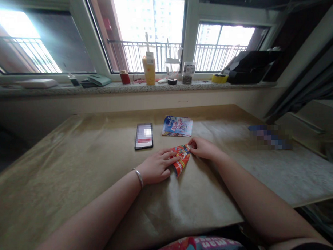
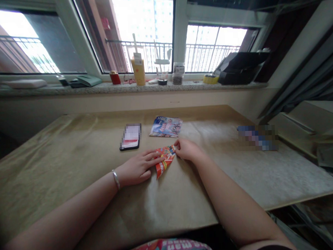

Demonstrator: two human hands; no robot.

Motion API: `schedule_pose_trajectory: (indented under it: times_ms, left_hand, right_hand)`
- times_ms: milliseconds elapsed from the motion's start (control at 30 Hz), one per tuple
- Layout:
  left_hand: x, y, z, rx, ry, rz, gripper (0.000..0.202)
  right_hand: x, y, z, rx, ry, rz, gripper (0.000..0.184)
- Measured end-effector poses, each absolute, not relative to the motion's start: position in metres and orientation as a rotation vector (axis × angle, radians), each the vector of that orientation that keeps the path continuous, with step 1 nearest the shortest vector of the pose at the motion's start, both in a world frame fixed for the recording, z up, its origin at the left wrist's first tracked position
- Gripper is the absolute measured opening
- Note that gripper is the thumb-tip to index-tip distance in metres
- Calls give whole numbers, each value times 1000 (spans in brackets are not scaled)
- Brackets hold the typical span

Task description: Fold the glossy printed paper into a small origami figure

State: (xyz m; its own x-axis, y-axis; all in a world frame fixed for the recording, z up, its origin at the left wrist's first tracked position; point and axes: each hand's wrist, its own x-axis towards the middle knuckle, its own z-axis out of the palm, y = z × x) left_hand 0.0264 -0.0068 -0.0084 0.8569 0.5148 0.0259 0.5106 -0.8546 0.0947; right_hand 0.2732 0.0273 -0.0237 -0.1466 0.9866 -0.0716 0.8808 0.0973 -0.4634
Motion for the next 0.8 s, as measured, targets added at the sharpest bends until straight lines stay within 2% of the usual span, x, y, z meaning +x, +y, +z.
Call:
schedule_pose_trajectory:
  times_ms: [800]
  left_hand:
    - [25,-6,-11,2985,789,122,57]
  right_hand:
    - [272,31,-22,-2021,-1985,462,28]
